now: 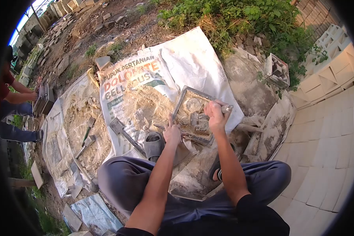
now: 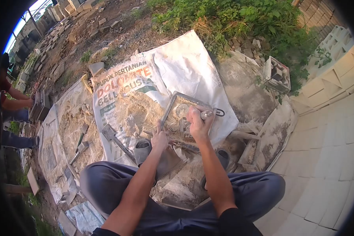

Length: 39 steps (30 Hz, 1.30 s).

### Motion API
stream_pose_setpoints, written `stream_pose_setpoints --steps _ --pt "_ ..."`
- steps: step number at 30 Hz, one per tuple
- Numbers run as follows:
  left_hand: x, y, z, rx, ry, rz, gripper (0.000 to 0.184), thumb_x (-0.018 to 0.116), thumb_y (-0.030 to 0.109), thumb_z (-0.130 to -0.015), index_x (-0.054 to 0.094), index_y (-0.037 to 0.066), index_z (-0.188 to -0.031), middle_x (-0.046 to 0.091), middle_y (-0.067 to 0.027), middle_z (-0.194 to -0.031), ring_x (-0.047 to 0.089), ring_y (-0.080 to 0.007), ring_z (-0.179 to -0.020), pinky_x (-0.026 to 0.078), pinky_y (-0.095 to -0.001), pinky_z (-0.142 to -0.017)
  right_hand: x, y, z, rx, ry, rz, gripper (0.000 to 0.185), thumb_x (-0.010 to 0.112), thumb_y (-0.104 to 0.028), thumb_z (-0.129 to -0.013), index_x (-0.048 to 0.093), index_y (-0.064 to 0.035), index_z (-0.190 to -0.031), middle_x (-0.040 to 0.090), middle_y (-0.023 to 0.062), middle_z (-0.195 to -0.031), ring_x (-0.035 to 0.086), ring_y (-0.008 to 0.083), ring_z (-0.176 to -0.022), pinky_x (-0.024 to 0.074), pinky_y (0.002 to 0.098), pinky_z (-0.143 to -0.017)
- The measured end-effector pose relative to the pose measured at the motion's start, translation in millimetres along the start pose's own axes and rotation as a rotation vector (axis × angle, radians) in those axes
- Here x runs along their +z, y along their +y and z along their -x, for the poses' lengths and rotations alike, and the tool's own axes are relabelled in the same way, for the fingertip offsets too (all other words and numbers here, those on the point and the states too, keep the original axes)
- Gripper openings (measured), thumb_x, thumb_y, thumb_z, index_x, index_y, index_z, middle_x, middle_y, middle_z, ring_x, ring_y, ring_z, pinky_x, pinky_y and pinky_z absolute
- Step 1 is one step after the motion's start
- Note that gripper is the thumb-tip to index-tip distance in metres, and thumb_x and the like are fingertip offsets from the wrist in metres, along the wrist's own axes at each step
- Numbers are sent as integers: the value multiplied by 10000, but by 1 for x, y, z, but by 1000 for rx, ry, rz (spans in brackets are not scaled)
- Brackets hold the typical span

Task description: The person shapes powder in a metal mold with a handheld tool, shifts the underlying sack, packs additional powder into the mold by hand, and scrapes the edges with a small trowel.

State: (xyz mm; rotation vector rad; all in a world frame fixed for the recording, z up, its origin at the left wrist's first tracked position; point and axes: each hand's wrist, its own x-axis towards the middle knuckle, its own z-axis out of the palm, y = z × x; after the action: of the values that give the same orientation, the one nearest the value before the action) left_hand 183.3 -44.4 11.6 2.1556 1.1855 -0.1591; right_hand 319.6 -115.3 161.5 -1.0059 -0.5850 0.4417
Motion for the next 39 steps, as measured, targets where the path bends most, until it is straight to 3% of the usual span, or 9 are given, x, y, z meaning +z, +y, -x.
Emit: stream_pose_setpoints --steps 6,9,13,17,23,25,34,36,39 --pt "0 5 -3 -27 -7 -73 441 804 283 -640 682 187 -1052 35 -9 -1537 389 -344 -1242 436 -458 -927 5 14 -10 32 75 183 384 493 -128 -924 353 -69 -572 327 -32 -489 300 57 -431 259 253 -420" --pt "-2 7 -1 -30 -24 -54 448 802 286 -642 680 197 -1064 31 -24 -1537 382 -347 -1251 433 -462 -924 20 2 -5 -165 423 134 477 491 -334 -945 307 -118 -560 256 -36 -475 283 78 -424 261 251 -401" --pt "-3 5 -3 -12 49 -63 421 792 276 -654 689 159 -1045 27 -22 -1539 381 -380 -1244 441 -468 -907 14 -15 -4 -74 224 -7 522 374 -422 -935 292 -104 -529 292 -2 -467 281 99 -388 220 254 -363" --pt "-2 5 1 -20 -5 -24 444 794 276 -641 686 130 -1046 23 -12 -1538 368 -402 -1256 434 -490 -919 34 -53 -21 -53 110 24 354 383 -228 -844 309 -95 -524 298 0 -461 264 94 -384 207 245 -365" --pt "-7 7 0 -4 -11 -45 452 788 266 -650 673 148 -1071 15 -15 -1537 368 -392 -1260 437 -493 -918 15 12 -24 61 -56 129 390 365 -292 -872 274 -116 -536 227 -22 -458 234 100 -397 200 261 -373" --pt "-2 6 3 -11 53 -88 456 800 278 -632 684 165 -1058 56 -21 -1535 414 -312 -1217 461 -433 -870 25 8 -31 59 -105 151 461 357 -323 -919 264 -118 -517 225 -21 -449 243 102 -392 206 263 -372" --pt "-10 7 1 -10 -5 1 367 773 220 -676 698 115 -1020 54 1 -1536 440 -337 -1192 479 -428 -880 26 5 -28 -212 -164 173 478 362 -346 -912 272 -113 -505 258 -28 -446 236 94 -387 190 271 -370" --pt "-2 5 3 3 -3 -24 380 770 213 -681 693 127 -1043 72 -2 -1534 448 -343 -1176 473 -443 -883 34 -7 -32 7 -106 201 486 382 -346 -911 272 -112 -499 260 -30 -445 242 94 -379 190 268 -368" --pt "-1 3 -2 0 24 -56 416 774 262 -682 684 153 -1073 54 -10 -1536 448 -370 -1162 459 -453 -898 35 -23 -31 -45 -86 59 471 416 -302 -906 278 -101 -503 275 -28 -452 257 77 -387 182 254 -376"
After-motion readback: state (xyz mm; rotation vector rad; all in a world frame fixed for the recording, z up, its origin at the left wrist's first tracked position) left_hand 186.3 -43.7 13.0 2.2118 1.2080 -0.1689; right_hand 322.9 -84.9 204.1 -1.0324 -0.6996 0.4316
